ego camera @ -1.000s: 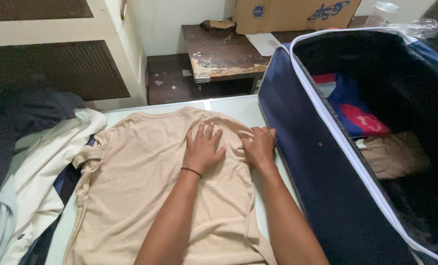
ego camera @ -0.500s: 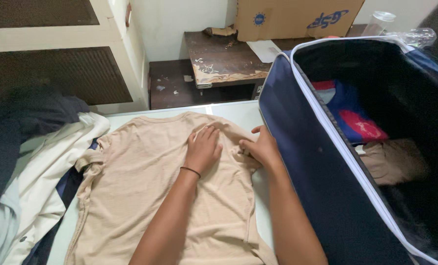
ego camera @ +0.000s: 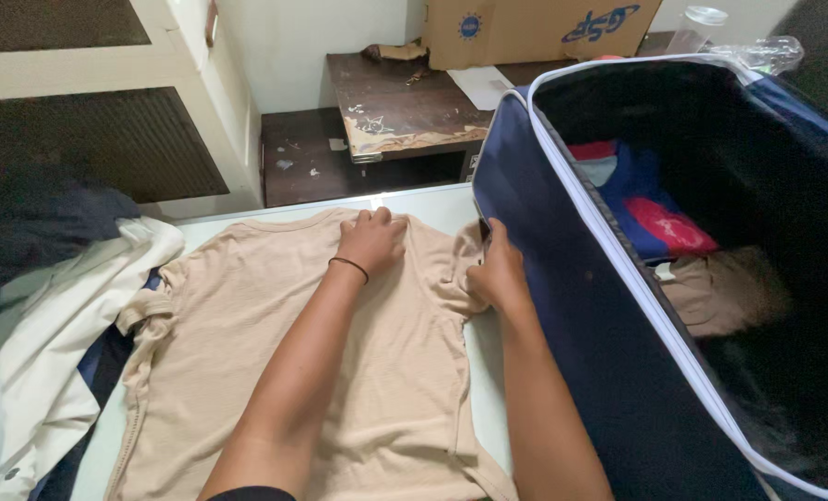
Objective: The person folds a jersey and a t-shirt on a table, then places the jersey into a bag.
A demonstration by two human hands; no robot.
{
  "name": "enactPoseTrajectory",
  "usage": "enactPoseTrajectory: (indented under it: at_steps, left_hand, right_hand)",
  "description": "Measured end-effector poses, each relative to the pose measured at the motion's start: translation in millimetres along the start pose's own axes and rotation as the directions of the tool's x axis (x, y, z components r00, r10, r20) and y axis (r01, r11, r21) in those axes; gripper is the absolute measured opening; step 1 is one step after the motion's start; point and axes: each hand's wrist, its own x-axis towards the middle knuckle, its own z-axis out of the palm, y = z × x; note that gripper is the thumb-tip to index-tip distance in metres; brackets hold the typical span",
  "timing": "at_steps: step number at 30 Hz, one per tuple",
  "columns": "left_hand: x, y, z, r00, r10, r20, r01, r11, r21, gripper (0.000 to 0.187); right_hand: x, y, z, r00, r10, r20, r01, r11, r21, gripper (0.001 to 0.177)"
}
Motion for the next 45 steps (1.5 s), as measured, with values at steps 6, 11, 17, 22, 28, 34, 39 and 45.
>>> enactPoseTrajectory:
  at_steps: [6,11,17,22,28,34,39,45]
  left_hand:
    - [6,-4,14,0.998,-0.034,-0.055,0.034,0.999,0.001,0.058]
    - [6,-8,19,0.996,-0.027,-0.081,0.027,1.000,-0.003,0.058]
    - [5,-13,26,0.989,-0.017,-0.145,0.009,0.999,-0.053,0.057]
    - [11,-19,27,0.993,-0.022,-0.114,0.012,0.996,-0.086,0.057]
    - [40,-54,42,1.000,0.014,0.007,-0.011,0.934,-0.358,0.056]
    - [29,-83,26,0.996,-0.078,-0.050,0.019,0.703,-0.711,0.048]
    - [-11,-52,-5,0.992,-0.109,-0.063,0.072,0.899,-0.431,0.049]
    - [-38,-18,-30,0.993,-0.082,0.086,0.096,0.980,-0.173,0.046]
  right_hand:
    - [3,6,16,0.993,0.113,0.019,-0.111,0.990,-0.083,0.094]
    - [-3,1,17,0.984,0.179,0.014,-0.177,0.978,-0.107,0.071]
    - [6,14,29,0.993,0.084,-0.083,-0.066,0.976,0.206,0.057]
    - [9,2,25,0.966,-0.059,-0.253,0.166,0.890,0.425,0.053]
    - [-18,-44,6,0.964,-0.263,-0.030,0.251,0.869,0.426,0.066]
    - [-42,-74,-7,0.844,-0.234,0.483,0.037,0.923,0.382,0.084]
    - [-40,-63,-3,0.687,-0.343,0.641,0.160,0.932,0.326,0.085]
    - [-45,-65,-10,0.620,-0.340,0.707,0.192,0.940,0.283,0.093]
